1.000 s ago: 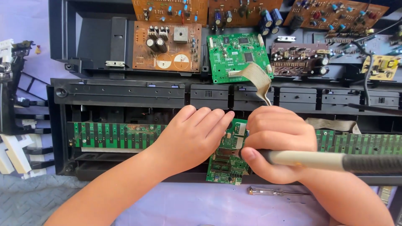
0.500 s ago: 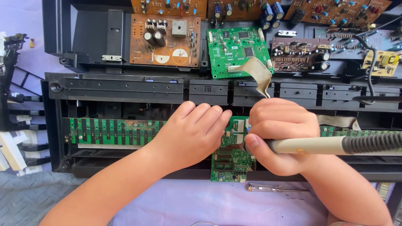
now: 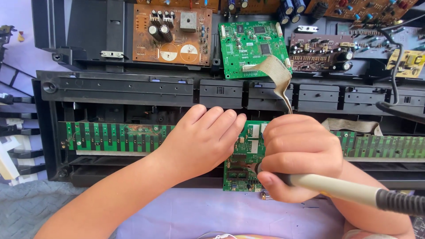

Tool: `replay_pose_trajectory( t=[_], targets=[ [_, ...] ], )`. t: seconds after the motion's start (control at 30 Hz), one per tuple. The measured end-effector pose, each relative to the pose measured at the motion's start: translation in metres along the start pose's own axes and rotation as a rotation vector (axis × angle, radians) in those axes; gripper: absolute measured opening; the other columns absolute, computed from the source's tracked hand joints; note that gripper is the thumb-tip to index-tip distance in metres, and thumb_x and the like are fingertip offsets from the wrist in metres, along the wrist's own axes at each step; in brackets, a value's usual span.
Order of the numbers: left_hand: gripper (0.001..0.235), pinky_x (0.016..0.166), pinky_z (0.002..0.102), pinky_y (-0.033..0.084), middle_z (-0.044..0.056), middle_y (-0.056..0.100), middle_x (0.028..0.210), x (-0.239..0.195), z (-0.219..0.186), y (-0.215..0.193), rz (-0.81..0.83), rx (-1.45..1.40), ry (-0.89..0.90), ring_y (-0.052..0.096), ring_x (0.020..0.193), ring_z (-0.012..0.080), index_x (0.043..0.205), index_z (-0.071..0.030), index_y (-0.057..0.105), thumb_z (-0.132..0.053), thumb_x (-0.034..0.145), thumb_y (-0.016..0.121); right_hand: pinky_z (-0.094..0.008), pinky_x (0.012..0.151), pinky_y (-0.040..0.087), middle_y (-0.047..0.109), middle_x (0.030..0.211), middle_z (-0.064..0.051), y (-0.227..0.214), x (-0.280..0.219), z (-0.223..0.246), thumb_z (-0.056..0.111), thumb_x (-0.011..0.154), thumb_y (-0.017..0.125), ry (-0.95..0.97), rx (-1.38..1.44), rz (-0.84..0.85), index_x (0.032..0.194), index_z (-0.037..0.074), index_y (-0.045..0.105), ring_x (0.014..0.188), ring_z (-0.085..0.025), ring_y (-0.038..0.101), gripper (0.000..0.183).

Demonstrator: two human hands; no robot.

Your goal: The person uses a soldering iron to work on a green circuit board held in their left hand. The board is positioned over a disassembled electronic device, likely a keyboard, with various other circuit boards and components visible on the table.

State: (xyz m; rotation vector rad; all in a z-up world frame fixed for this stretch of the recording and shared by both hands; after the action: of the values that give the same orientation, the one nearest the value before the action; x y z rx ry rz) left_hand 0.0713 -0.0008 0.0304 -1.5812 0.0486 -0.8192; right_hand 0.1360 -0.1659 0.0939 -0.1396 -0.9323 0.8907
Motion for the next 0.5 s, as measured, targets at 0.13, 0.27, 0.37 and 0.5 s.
replay_pose_trajectory(
  t=[0.13, 0.27, 0.37, 0.5],
  targets=[
    [0.024, 0.07, 0.032, 0.04, -0.002, 0.058, 0.097, -0.003, -0.0016, 0.0018, -0.013, 0.008, -0.006, 0.053, 0.082, 0.0174, 0.118, -0.013, 0.069, -0.023, 0.098, 0.059, -0.035, 0.048, 0.038, 0.045, 0.055, -0.008, 0.0007, -0.0012, 0.0004, 0.015, 0.092, 0.053, 0.004, -0.03, 0.024, 0.067, 0.003, 0.057, 0.043, -0.025, 0.038, 0.028],
    [0.024, 0.07, 0.033, 0.04, -0.002, 0.059, 0.098, -0.0031, -0.0012, 0.0032, -0.018, 0.004, 0.0, 0.054, 0.082, 0.0174, 0.118, -0.014, 0.069, -0.023, 0.098, 0.06, -0.036, 0.049, 0.04, 0.046, 0.056, -0.008, -0.0007, -0.001, 0.0016, 0.014, 0.092, 0.051, -0.01, -0.079, 0.036, 0.066, 0.003, 0.056, 0.043, -0.026, 0.038, 0.029],
    [0.024, 0.071, 0.033, 0.041, -0.002, 0.059, 0.1, -0.0026, -0.0007, 0.0024, -0.004, 0.009, 0.001, 0.055, 0.084, 0.0169, 0.119, -0.014, 0.069, -0.026, 0.099, 0.061, -0.037, 0.05, 0.04, 0.044, 0.055, -0.009, -0.0034, -0.0015, 0.0013, 0.014, 0.091, 0.05, -0.017, -0.078, 0.033, 0.065, 0.003, 0.054, 0.044, -0.028, 0.035, 0.029],
    [0.025, 0.07, 0.033, 0.041, -0.003, 0.058, 0.098, -0.0017, -0.001, 0.0013, 0.004, 0.017, 0.007, 0.053, 0.082, 0.0171, 0.119, -0.014, 0.069, -0.025, 0.098, 0.06, -0.036, 0.048, 0.036, 0.042, 0.053, -0.008, -0.0057, -0.0023, -0.0017, 0.011, 0.089, 0.052, -0.03, -0.062, 0.002, 0.063, 0.003, 0.052, 0.042, -0.026, 0.032, 0.027]
  ],
)
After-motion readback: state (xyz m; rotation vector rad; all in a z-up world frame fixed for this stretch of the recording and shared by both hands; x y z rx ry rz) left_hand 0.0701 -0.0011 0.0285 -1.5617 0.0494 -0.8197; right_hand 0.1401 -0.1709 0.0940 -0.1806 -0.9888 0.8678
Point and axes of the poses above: each hand's wrist, its own x-axis towards the middle knuckle, its own y-axis out of the palm, z = x × y, the point moved 2 cm from there along x, towards the middle knuckle
